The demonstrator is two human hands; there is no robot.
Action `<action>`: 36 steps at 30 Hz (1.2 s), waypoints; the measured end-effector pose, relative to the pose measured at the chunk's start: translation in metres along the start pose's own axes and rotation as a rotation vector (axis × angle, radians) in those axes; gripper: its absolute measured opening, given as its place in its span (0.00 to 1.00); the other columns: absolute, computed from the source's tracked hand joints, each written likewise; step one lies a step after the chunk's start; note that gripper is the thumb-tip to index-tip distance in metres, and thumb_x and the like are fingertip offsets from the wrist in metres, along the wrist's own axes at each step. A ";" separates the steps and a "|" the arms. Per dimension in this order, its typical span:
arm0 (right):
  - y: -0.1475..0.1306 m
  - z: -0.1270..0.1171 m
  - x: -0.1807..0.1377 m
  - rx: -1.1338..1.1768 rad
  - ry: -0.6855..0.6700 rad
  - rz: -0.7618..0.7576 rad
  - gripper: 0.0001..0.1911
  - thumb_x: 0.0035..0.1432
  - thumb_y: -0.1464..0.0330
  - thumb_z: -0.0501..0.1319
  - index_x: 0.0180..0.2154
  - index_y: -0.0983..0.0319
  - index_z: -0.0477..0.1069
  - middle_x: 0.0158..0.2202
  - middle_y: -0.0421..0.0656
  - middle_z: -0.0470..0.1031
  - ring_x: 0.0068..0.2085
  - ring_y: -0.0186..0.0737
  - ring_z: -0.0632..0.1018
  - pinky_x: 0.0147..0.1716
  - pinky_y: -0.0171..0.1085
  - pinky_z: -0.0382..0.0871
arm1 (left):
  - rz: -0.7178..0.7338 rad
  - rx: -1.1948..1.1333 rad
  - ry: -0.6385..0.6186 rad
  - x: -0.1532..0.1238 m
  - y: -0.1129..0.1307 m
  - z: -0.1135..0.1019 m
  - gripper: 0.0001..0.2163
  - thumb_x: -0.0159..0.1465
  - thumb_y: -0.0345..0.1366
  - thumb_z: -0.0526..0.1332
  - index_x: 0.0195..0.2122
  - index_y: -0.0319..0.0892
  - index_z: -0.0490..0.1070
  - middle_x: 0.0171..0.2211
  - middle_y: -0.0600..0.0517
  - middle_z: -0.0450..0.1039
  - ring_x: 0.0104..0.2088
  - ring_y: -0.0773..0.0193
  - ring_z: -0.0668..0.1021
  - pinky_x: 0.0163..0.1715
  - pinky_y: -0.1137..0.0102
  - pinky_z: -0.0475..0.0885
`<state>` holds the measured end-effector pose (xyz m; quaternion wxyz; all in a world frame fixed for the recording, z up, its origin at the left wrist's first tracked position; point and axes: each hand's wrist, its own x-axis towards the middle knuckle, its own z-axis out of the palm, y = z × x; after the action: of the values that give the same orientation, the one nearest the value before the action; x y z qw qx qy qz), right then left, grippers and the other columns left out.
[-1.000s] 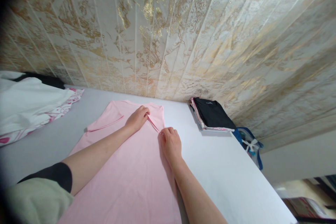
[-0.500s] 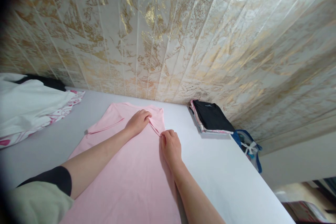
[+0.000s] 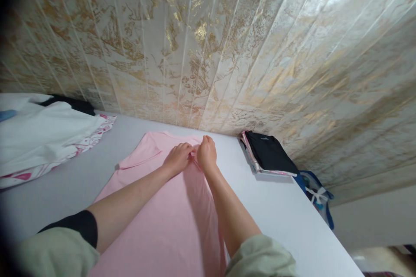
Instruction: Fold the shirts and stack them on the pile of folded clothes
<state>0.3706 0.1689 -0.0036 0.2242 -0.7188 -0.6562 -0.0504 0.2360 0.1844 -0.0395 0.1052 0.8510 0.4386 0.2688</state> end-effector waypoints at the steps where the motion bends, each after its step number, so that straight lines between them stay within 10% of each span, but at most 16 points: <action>1: -0.002 0.009 0.003 -0.015 -0.021 0.041 0.26 0.61 0.77 0.45 0.59 0.74 0.62 0.60 0.58 0.65 0.59 0.46 0.67 0.57 0.40 0.59 | -0.003 0.005 -0.003 0.000 0.000 0.000 0.09 0.63 0.34 0.60 0.45 0.48 0.72 0.46 0.50 0.72 0.49 0.58 0.72 0.46 0.65 0.67; 26: 0.015 0.021 -0.033 -0.225 -0.319 0.145 0.34 0.67 0.53 0.40 0.68 0.64 0.45 0.70 0.50 0.45 0.68 0.48 0.51 0.62 0.54 0.46 | 0.041 0.043 -0.064 -0.004 0.000 0.004 0.12 0.67 0.36 0.54 0.50 0.48 0.70 0.53 0.49 0.70 0.55 0.57 0.69 0.53 0.61 0.63; 36: 0.015 0.023 -0.036 -0.217 -0.292 0.133 0.35 0.67 0.54 0.41 0.68 0.67 0.47 0.70 0.50 0.47 0.68 0.49 0.52 0.62 0.55 0.46 | 0.075 0.180 -0.163 -0.038 -0.002 -0.012 0.32 0.67 0.52 0.51 0.67 0.42 0.48 0.67 0.43 0.53 0.67 0.53 0.56 0.65 0.57 0.50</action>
<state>0.3749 0.1440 -0.0416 0.0504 -0.7803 -0.6234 -0.0010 0.2100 0.1542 -0.0448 0.0537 0.8918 0.4189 0.1622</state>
